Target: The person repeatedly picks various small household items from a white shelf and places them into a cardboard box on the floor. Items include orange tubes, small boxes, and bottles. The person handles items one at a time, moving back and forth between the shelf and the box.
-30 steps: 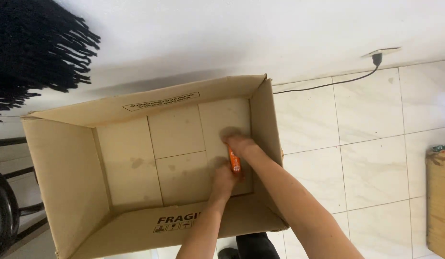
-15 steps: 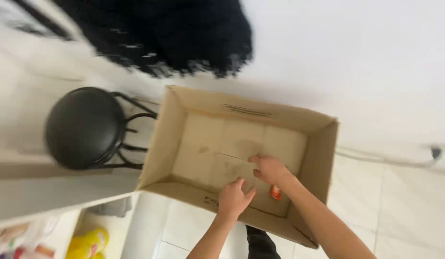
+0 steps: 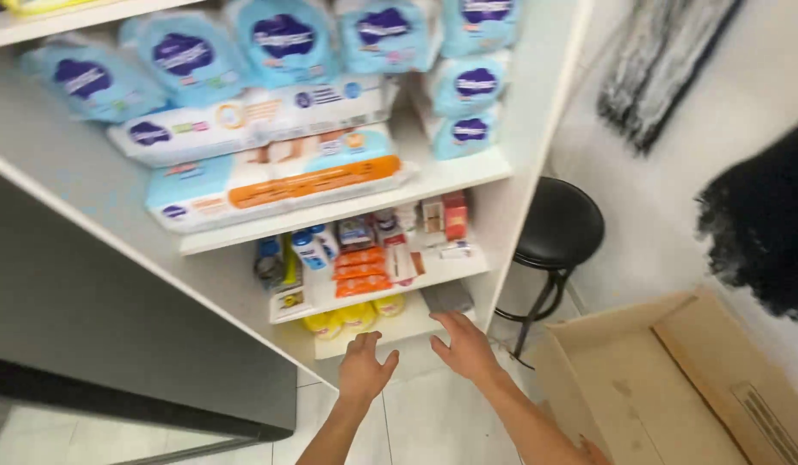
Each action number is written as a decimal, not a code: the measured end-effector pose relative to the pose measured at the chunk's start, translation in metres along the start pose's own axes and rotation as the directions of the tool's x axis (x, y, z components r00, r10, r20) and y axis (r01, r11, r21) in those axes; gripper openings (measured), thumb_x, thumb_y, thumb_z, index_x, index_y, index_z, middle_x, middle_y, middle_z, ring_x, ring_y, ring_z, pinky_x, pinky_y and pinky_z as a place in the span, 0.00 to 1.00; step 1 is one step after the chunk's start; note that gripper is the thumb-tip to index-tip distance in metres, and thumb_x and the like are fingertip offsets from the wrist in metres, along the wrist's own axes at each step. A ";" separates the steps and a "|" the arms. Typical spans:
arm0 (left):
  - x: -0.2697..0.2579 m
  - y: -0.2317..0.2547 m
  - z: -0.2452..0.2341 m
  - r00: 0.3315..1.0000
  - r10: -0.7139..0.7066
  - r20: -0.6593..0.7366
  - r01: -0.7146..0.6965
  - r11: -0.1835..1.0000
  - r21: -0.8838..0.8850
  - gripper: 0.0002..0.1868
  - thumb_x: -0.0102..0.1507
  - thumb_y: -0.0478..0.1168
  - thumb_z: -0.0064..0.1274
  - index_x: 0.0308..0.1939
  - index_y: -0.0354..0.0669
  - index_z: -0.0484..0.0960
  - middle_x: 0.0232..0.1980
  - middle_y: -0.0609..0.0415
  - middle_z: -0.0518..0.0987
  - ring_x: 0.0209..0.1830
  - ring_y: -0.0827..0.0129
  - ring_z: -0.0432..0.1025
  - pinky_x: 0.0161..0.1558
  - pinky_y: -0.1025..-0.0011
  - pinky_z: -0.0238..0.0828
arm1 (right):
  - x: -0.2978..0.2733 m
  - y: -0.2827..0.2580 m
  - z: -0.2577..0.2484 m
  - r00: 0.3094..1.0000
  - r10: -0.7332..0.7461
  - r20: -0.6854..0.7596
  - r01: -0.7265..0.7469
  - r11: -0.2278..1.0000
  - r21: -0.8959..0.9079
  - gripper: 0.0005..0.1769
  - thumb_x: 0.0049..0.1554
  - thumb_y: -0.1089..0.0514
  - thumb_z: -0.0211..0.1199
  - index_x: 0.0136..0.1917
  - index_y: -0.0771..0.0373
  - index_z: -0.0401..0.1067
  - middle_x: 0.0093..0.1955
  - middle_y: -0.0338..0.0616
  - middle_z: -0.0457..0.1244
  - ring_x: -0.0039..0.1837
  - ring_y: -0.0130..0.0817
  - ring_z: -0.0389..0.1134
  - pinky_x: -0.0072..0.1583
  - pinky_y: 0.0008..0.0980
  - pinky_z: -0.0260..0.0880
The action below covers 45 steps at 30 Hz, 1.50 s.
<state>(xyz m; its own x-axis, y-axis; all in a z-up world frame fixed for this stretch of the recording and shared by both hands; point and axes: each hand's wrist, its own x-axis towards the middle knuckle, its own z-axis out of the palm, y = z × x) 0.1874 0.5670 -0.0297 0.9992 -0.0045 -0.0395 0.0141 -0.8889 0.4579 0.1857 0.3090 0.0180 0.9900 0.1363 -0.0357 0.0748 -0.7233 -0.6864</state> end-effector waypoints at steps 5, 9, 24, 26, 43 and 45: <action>0.056 -0.052 -0.027 0.993 0.070 -0.098 -0.061 0.994 0.091 0.37 0.64 0.63 0.58 0.72 0.50 0.75 0.70 0.48 0.76 0.71 0.49 0.71 0.61 0.49 0.78 | 0.082 -0.025 0.050 0.992 -0.109 -0.064 0.107 0.994 -0.036 0.30 0.64 0.44 0.64 0.78 0.48 0.68 0.75 0.43 0.65 0.76 0.44 0.65 0.71 0.47 0.69; 0.118 -0.071 -0.024 0.987 0.113 -0.118 -0.092 0.981 0.171 0.42 0.64 0.65 0.57 0.77 0.47 0.71 0.73 0.44 0.73 0.72 0.46 0.72 0.63 0.49 0.79 | 0.149 -0.005 0.087 0.978 -0.148 -0.147 0.128 0.982 -0.141 0.34 0.65 0.39 0.64 0.80 0.49 0.66 0.74 0.51 0.65 0.77 0.49 0.66 0.75 0.49 0.69; 0.202 -0.125 0.016 0.836 0.398 -0.378 -0.311 0.910 0.273 0.49 0.59 0.81 0.57 0.69 0.49 0.76 0.60 0.48 0.75 0.63 0.50 0.78 0.60 0.54 0.80 | 0.250 0.043 0.152 0.693 -0.648 -0.314 0.432 0.723 -0.539 0.46 0.55 0.17 0.67 0.74 0.47 0.72 0.64 0.41 0.69 0.69 0.41 0.68 0.68 0.47 0.61; 0.197 -0.123 0.012 0.841 0.397 -0.366 -0.298 0.907 0.298 0.49 0.59 0.81 0.56 0.68 0.49 0.77 0.58 0.48 0.77 0.62 0.52 0.79 0.60 0.53 0.79 | 0.250 0.042 0.151 0.701 -0.647 -0.300 0.432 0.720 -0.543 0.44 0.54 0.15 0.67 0.68 0.47 0.75 0.59 0.40 0.70 0.65 0.39 0.70 0.65 0.46 0.60; 0.198 -0.120 0.008 0.819 0.486 -0.307 -0.289 0.810 0.509 0.44 0.61 0.85 0.47 0.58 0.55 0.86 0.53 0.55 0.82 0.57 0.61 0.79 0.60 0.55 0.73 | 0.248 0.047 0.136 0.791 -0.583 -0.184 0.423 0.739 -0.525 0.38 0.55 0.15 0.69 0.59 0.46 0.81 0.51 0.37 0.74 0.57 0.35 0.72 0.62 0.41 0.55; 0.195 -0.112 0.000 0.856 0.465 -0.227 -0.332 0.830 0.448 0.43 0.61 0.83 0.47 0.56 0.55 0.88 0.55 0.55 0.82 0.58 0.62 0.78 0.62 0.55 0.71 | 0.244 0.045 0.128 0.832 -0.534 -0.150 0.427 0.790 -0.440 0.40 0.52 0.16 0.70 0.60 0.47 0.79 0.54 0.37 0.74 0.60 0.36 0.73 0.64 0.41 0.56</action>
<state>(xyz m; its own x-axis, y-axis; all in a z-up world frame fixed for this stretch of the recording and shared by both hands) 0.3810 0.6660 -0.0884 0.8702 -0.3132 0.3803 -0.3368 -0.9416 -0.0049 0.4159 0.3965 -0.1141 0.8019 0.3983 0.4455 0.5348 -0.8108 -0.2378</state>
